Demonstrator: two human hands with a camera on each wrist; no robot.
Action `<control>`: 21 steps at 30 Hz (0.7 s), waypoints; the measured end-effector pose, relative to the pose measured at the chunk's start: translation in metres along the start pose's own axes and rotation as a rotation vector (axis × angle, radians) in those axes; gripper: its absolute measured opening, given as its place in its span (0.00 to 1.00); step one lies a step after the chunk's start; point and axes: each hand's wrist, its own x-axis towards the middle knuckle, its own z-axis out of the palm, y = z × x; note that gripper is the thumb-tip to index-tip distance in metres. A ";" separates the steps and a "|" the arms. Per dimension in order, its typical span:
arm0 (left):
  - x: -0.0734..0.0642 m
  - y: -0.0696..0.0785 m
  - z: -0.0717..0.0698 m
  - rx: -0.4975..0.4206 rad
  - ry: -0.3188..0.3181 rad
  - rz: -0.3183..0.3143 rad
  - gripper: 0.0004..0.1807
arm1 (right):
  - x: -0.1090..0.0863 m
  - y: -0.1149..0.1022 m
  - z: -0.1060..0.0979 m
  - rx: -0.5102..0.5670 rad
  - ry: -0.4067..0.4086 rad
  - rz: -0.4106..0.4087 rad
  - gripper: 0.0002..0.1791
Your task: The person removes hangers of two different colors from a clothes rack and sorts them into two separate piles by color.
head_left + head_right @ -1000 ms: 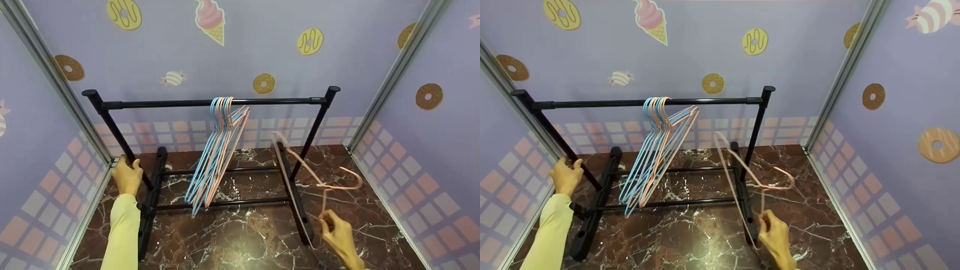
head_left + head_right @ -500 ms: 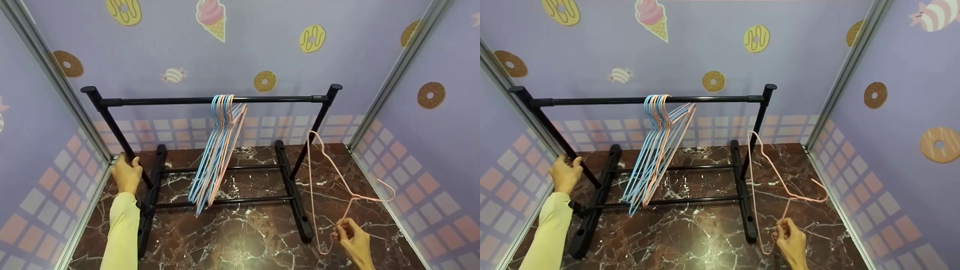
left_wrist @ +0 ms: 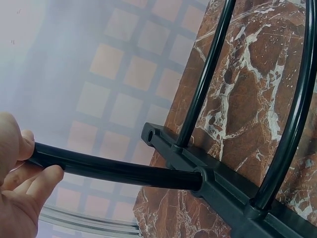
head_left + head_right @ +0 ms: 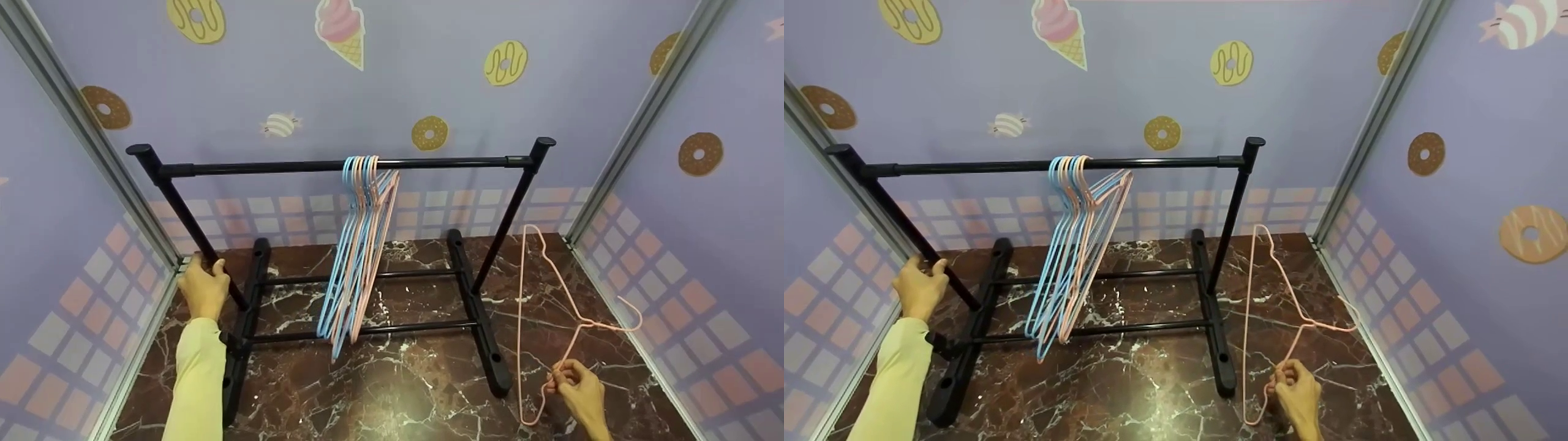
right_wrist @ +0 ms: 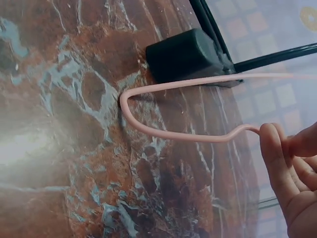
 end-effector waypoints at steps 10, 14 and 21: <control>0.000 0.000 0.002 -0.018 0.043 0.023 0.14 | 0.025 0.029 0.010 -0.241 -0.043 0.020 0.04; 0.000 0.001 0.003 -0.021 0.049 0.023 0.13 | 0.030 0.031 0.011 -0.301 -0.057 0.024 0.05; 0.000 0.005 0.004 -0.019 0.060 0.045 0.14 | 0.036 0.032 0.009 -0.416 -0.009 -0.006 0.04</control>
